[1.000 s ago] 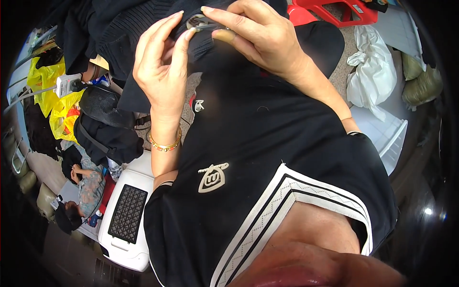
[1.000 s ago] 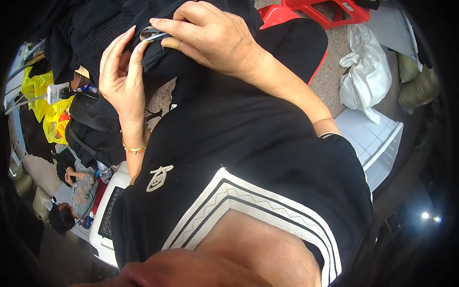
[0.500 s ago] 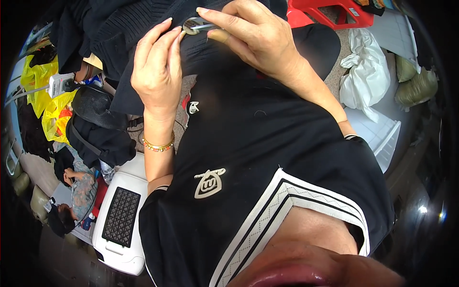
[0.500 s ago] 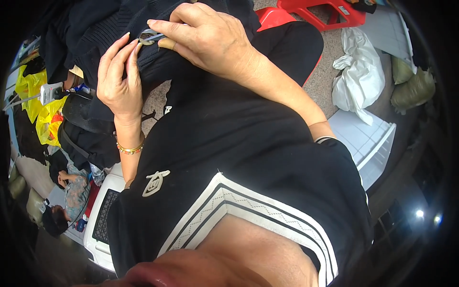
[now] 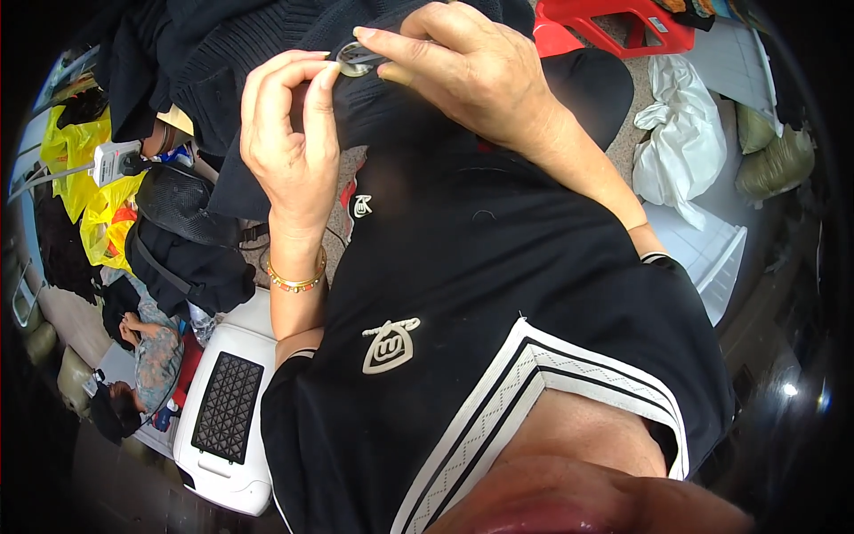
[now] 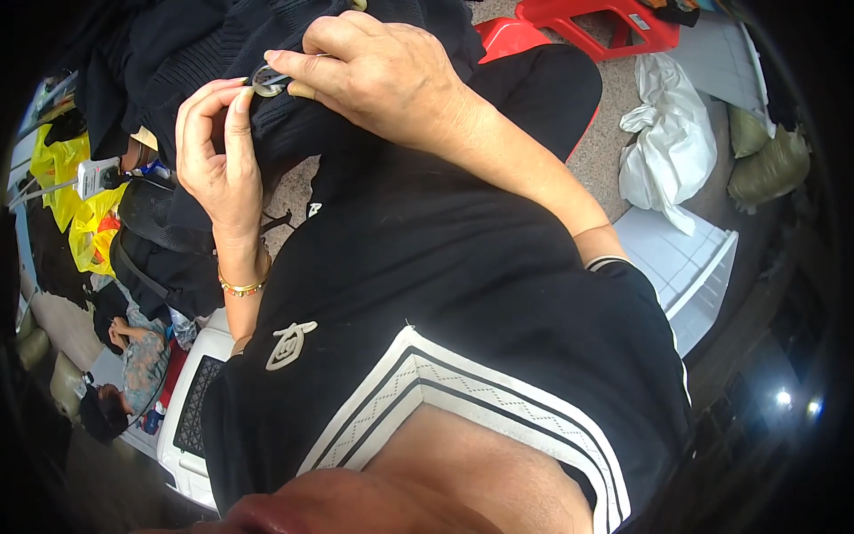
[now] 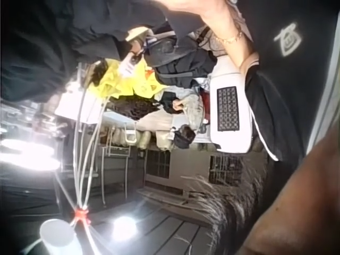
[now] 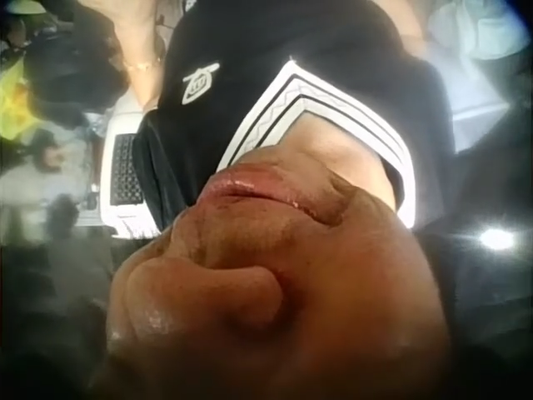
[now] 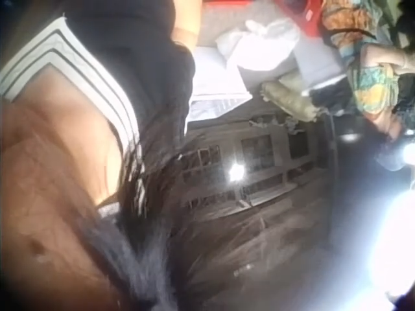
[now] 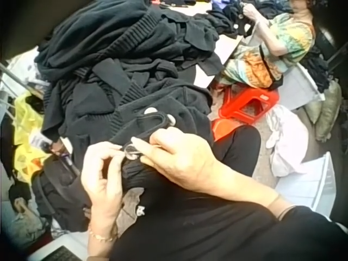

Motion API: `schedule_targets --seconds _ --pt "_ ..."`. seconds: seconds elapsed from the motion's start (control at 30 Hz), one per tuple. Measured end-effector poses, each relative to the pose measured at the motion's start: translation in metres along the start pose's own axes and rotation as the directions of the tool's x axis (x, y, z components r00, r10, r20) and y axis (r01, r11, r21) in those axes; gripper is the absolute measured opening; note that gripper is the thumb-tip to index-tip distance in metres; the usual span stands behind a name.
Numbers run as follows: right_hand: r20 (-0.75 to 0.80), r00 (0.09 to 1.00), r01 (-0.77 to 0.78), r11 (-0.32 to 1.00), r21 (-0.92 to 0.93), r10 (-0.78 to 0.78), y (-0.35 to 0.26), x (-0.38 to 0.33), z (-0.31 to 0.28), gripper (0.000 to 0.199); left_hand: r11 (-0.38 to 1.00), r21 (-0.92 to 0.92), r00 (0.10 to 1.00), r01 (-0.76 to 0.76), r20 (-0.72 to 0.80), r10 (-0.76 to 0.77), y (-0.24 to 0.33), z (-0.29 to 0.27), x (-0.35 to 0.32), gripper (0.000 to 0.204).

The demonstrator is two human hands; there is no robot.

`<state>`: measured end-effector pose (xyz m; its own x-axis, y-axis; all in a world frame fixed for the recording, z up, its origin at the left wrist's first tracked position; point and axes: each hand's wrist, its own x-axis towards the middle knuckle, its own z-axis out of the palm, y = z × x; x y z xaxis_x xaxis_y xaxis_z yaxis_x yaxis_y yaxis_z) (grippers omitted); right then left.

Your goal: Trimming loose threads and inspecting metal grommets on black clothing using small scissors.

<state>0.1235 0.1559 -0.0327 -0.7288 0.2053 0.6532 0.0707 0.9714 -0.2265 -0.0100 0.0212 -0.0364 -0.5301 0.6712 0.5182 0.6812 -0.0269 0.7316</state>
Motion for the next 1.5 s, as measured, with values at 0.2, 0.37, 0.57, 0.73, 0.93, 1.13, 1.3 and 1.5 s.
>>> schedule_targets --seconds 0.2,0.37,0.57,0.73,0.93,1.13,1.3,1.5 --pt "-0.032 0.998 0.053 0.998 -0.031 -0.054 0.000 0.002 -0.001 0.028 0.948 -0.275 0.986 0.162 0.002 -0.167 0.004 0.001 -0.003 0.004" --pt "-0.095 0.980 0.181 0.983 0.031 -0.178 0.011 0.013 -0.004 0.037 0.722 -0.541 0.894 0.431 0.144 -0.425 0.005 -0.008 0.001 0.018" --pt "0.058 0.975 -0.212 0.810 0.547 0.216 -0.004 0.017 -0.018 0.040 0.682 -0.477 0.826 0.555 0.415 -0.382 -0.003 -0.022 0.009 0.034" --pt "0.113 0.985 -0.170 0.765 0.621 0.127 0.001 0.011 -0.022 0.040 0.739 -0.348 0.776 0.577 0.516 -0.363 -0.007 -0.020 0.023 0.037" --pt "0.010 0.997 -0.077 0.880 0.469 0.081 0.000 -0.006 -0.020 0.037 0.589 -0.422 0.687 0.689 0.638 -0.346 0.012 -0.026 0.029 0.041" --pt "-0.045 0.968 -0.105 0.559 0.823 0.248 -0.013 0.028 -0.041 0.037 0.506 -0.579 0.764 0.639 0.555 -0.329 0.017 -0.020 0.024 0.043" --pt "0.039 0.980 -0.164 0.673 0.721 0.198 0.001 0.014 -0.044 0.036 0.584 -0.618 0.844 0.527 0.462 -0.272 0.025 -0.009 0.024 0.038" --pt "-0.275 0.961 0.173 0.769 0.616 0.004 0.011 0.014 -0.034 0.035 0.568 -0.657 0.859 0.496 0.468 -0.208 0.033 -0.001 0.029 0.031"
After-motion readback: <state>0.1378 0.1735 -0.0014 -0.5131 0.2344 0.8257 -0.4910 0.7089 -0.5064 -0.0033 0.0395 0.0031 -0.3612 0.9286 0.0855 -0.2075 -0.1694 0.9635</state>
